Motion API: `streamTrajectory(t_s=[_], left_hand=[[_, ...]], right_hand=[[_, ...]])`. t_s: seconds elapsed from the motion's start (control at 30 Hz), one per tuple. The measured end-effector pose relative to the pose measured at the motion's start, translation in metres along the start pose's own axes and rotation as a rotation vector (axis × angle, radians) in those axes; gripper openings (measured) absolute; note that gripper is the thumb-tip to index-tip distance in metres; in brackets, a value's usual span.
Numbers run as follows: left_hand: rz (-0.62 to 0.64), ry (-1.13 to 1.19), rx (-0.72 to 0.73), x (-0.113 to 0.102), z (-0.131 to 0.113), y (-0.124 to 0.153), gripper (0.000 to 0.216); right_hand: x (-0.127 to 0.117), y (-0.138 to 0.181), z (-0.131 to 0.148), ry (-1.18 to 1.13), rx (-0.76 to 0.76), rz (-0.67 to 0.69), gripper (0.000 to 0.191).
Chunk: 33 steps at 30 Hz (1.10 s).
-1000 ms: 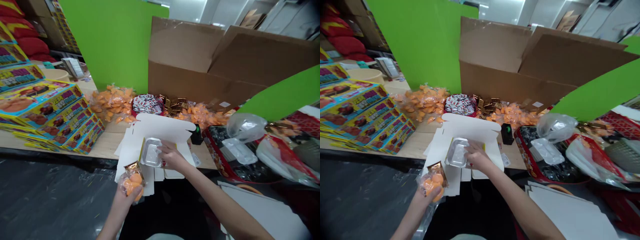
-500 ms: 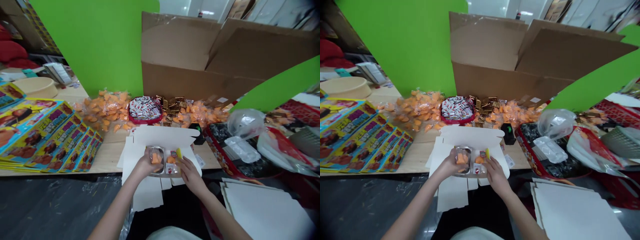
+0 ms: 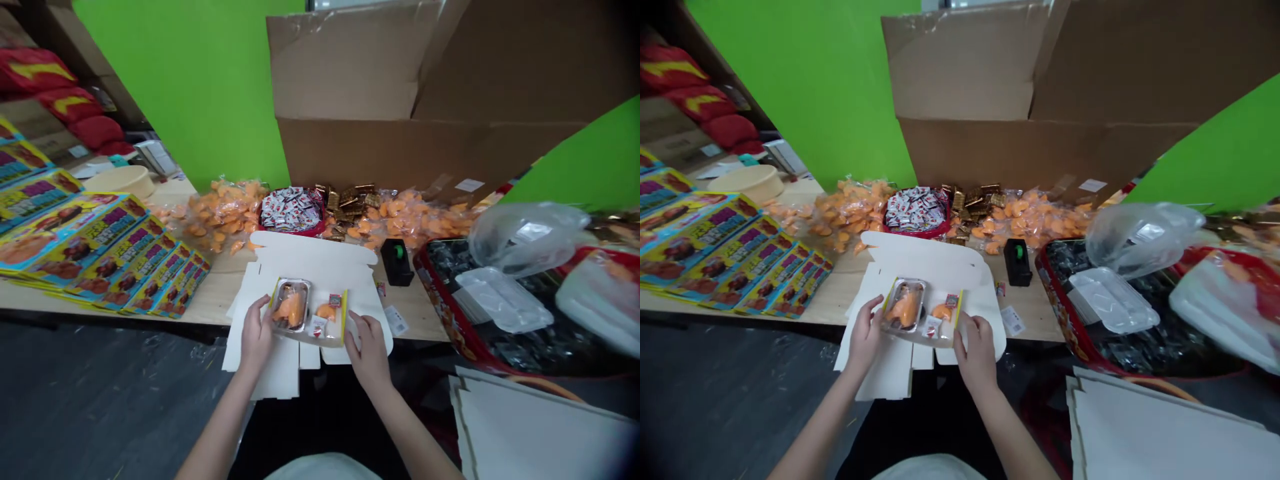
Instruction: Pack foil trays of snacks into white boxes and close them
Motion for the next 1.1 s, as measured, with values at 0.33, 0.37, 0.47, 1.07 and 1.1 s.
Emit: streamTrajectory(t_s=[0.33,0.37,0.47,1.07,1.1], left_hand=[[0.187,-0.266,0.116,-0.006,0.008,0.014,0.051],[0.196,-0.262,0.110,-0.006,0.008,0.014,0.051],[0.205,-0.305,0.141,-0.007,0.005,0.015,0.049],[0.172,-0.493,0.244,-0.009,-0.024,-0.004,0.037],[0.181,-0.484,0.253,-0.007,-0.026,-0.007,0.036]], right_hand=[[0.049,-0.072,0.044,0.242,-0.223,0.543,0.021],[0.059,-0.076,0.048,0.253,-0.223,0.561,0.022],[0.081,-0.078,0.054,0.264,-0.209,0.580,0.046],[0.075,-0.062,0.057,0.414,-0.187,0.572,0.033],[0.077,-0.061,0.058,0.429,-0.189,0.569,0.031]])
Point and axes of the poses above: each hand's wrist, its own y-axis away from the middle knuckle, its own x-axis out of the palm, z = x × y, the point moved 6 cm from there along -y, towards the middle knuckle
